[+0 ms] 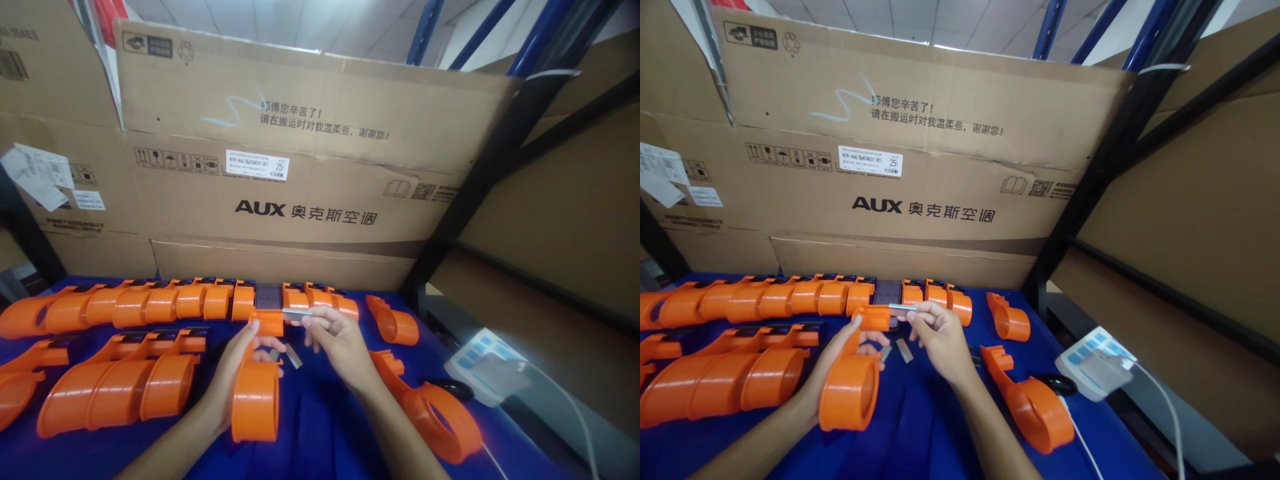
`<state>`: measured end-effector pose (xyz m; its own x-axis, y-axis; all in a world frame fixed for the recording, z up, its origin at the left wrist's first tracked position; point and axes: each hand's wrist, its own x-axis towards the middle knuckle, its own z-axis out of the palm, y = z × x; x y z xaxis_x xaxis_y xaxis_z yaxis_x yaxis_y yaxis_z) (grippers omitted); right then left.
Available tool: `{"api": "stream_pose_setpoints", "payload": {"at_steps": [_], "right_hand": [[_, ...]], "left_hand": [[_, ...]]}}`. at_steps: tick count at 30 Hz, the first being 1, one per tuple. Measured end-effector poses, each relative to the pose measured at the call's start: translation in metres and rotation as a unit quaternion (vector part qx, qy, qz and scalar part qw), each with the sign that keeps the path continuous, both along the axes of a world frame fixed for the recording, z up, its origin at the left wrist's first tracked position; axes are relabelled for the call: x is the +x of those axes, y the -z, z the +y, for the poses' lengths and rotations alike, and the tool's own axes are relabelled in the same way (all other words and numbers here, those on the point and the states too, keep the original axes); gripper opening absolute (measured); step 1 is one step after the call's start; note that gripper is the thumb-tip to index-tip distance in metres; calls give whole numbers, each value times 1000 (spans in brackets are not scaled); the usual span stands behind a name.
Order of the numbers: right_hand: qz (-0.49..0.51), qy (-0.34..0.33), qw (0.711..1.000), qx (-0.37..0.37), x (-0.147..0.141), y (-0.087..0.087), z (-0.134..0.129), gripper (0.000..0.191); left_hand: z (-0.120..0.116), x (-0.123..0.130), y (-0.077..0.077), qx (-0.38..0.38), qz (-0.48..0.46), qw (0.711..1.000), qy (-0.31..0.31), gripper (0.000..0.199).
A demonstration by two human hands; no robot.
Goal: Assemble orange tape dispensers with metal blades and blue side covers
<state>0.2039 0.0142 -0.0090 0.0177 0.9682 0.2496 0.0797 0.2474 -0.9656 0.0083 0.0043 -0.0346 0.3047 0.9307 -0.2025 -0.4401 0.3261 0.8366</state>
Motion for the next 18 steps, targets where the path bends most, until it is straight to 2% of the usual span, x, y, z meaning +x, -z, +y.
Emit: {"api": "stream_pose_setpoints", "payload": {"at_steps": [10,18], "right_hand": [[2,16,1000,-6,2,-1,2,31],[18,-22,1000,7,2,2,2,30]], "left_hand": [[0,0,2,54,31,998,1,58],[-3,4,0,103,32,994,-4,50]]}}
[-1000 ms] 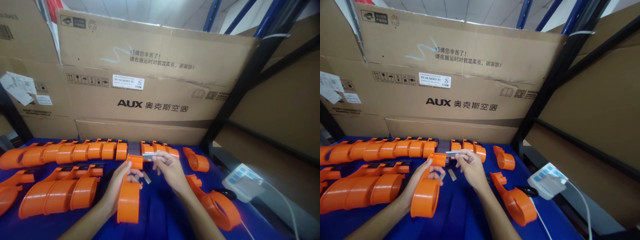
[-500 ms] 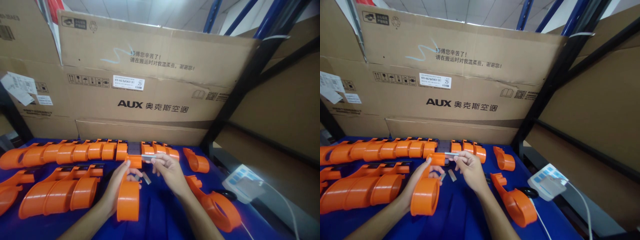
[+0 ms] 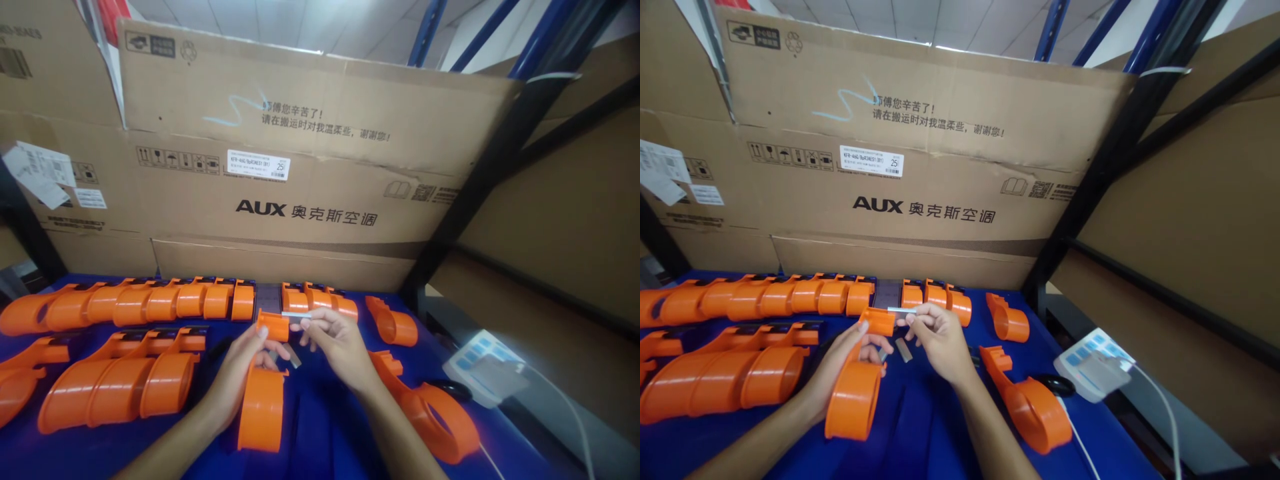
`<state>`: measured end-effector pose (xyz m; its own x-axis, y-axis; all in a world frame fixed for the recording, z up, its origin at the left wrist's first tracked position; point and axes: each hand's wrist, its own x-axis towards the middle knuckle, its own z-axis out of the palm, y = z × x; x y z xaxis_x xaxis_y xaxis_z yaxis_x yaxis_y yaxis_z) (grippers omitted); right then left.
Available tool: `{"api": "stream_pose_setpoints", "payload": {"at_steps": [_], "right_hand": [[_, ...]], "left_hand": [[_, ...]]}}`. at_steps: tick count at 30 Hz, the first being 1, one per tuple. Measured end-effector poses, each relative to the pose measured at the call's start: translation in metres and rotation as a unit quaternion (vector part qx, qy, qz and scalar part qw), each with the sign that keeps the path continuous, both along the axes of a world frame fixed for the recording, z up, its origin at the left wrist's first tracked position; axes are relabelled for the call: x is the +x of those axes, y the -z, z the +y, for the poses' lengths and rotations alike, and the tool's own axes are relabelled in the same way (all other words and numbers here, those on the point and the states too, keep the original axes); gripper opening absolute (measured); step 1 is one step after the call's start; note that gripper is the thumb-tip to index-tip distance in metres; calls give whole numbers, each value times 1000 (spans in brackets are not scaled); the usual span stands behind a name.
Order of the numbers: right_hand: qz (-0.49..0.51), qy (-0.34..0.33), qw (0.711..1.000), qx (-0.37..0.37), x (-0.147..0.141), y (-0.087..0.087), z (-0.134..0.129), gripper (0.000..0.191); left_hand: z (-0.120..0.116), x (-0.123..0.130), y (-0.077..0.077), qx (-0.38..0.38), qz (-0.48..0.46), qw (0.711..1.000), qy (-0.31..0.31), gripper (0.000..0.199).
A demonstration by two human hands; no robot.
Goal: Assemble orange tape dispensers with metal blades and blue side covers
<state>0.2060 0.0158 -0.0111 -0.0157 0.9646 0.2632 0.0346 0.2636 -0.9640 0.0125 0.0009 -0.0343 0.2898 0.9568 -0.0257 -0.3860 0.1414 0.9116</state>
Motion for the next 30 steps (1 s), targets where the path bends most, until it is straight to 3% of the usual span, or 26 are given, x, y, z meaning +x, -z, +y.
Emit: {"api": "stream_pose_setpoints", "payload": {"at_steps": [5,11,16,22,25,30], "right_hand": [[-31,27,999,20,-9,7,0,33],[-110,23,993,41,-21,13,-8,40],[-239,-12,967,90,-25,4,-17,41],[-334,8,932,138,-23,7,-20,46],[-347,15,925,153,-21,10,-18,48],[-336,12,927,164,-23,10,-17,45]], "left_hand": [[1,1,5,35,25,999,-10,47],[4,0,9,25,36,998,-34,44],[4,1,9,44,47,998,-16,41],[2,2,6,41,25,999,-13,38],[3,1,6,7,-2,1000,-21,39],[11,-11,1,-122,-74,990,-1,52]]}}
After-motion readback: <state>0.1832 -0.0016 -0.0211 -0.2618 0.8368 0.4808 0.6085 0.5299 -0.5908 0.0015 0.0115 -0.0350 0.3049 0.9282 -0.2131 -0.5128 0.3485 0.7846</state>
